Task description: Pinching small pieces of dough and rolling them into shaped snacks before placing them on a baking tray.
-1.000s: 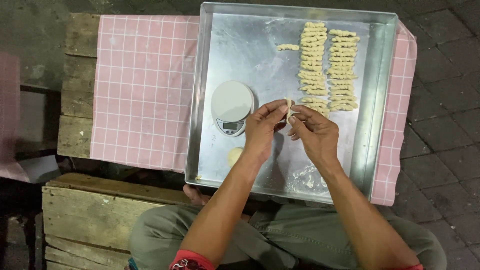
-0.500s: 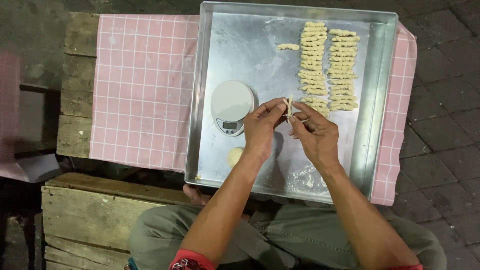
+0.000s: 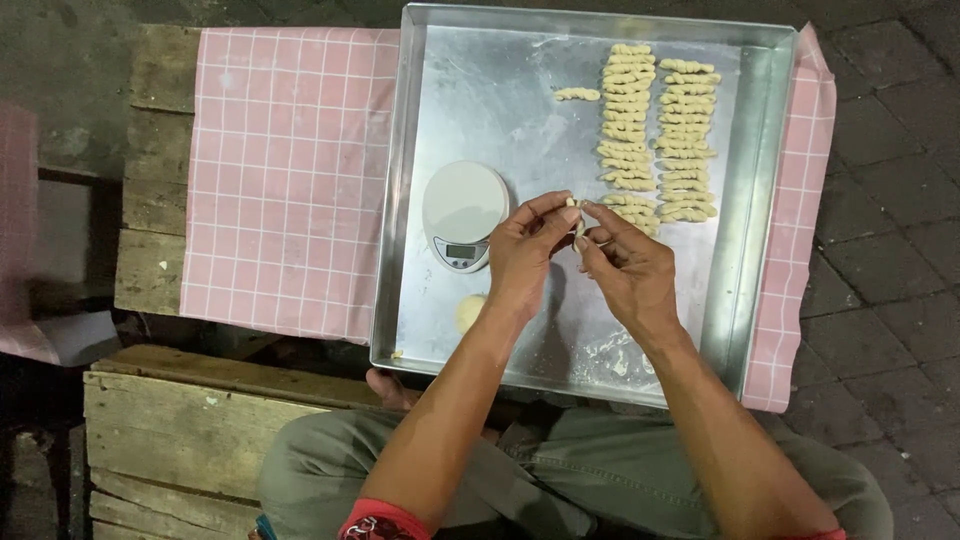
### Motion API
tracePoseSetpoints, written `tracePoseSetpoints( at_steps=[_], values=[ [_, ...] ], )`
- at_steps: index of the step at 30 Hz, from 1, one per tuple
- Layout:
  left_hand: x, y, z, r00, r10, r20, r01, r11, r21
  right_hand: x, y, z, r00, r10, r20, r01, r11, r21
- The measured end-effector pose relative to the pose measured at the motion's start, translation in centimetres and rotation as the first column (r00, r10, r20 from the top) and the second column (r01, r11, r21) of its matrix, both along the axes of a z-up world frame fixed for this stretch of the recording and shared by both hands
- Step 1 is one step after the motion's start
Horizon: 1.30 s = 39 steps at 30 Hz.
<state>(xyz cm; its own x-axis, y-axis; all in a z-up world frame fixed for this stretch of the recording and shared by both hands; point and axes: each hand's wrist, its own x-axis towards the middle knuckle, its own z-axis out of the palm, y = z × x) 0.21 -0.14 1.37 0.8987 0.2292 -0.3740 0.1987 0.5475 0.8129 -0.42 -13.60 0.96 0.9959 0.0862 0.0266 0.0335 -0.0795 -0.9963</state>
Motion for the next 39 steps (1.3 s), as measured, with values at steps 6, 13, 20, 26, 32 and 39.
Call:
tracePoseSetpoints(
  at_steps=[6, 13, 20, 26, 32, 39],
  values=[
    [0.1, 0.3, 0.0, 1.0, 0.007, -0.024, -0.008, 0.999, -0.034, 0.2, -0.3, -0.4, 1.0, 0.023, 0.009, -0.023, 1.0, -0.019],
    [0.2, 1.2, 0.2, 1.0, -0.003, -0.023, 0.002, 0.999, -0.036, 0.6, -0.7, 0.4, 0.997, -0.006, -0.075, 0.007, 1.0, 0.006],
    [0.3, 0.9, 0.4, 1.0, 0.015, -0.022, -0.015, 1.0, -0.004, 1.2, -1.2, 0.4, 0.984, -0.035, -0.175, 0.054, 0.993, 0.102],
    [0.4, 1.3, -0.6, 0.998, 0.027, -0.056, -0.028, 0.999, -0.021, 1.4, -2.1, 0.3, 0.993, -0.049, -0.107, 0.059, 0.994, 0.094],
    [0.5, 0.9, -0.8, 0.994, 0.055, -0.094, -0.063, 0.995, -0.078, 1.7, -2.3, 1.0, 0.998, -0.059, -0.006, 0.059, 0.997, 0.058],
    [0.3, 1.2, -0.9, 0.985, 0.007, -0.174, 0.038, 0.967, 0.251, 1.5, -3.1, 3.3, 0.994, -0.055, 0.098, 0.08, 0.958, -0.275]
  ],
)
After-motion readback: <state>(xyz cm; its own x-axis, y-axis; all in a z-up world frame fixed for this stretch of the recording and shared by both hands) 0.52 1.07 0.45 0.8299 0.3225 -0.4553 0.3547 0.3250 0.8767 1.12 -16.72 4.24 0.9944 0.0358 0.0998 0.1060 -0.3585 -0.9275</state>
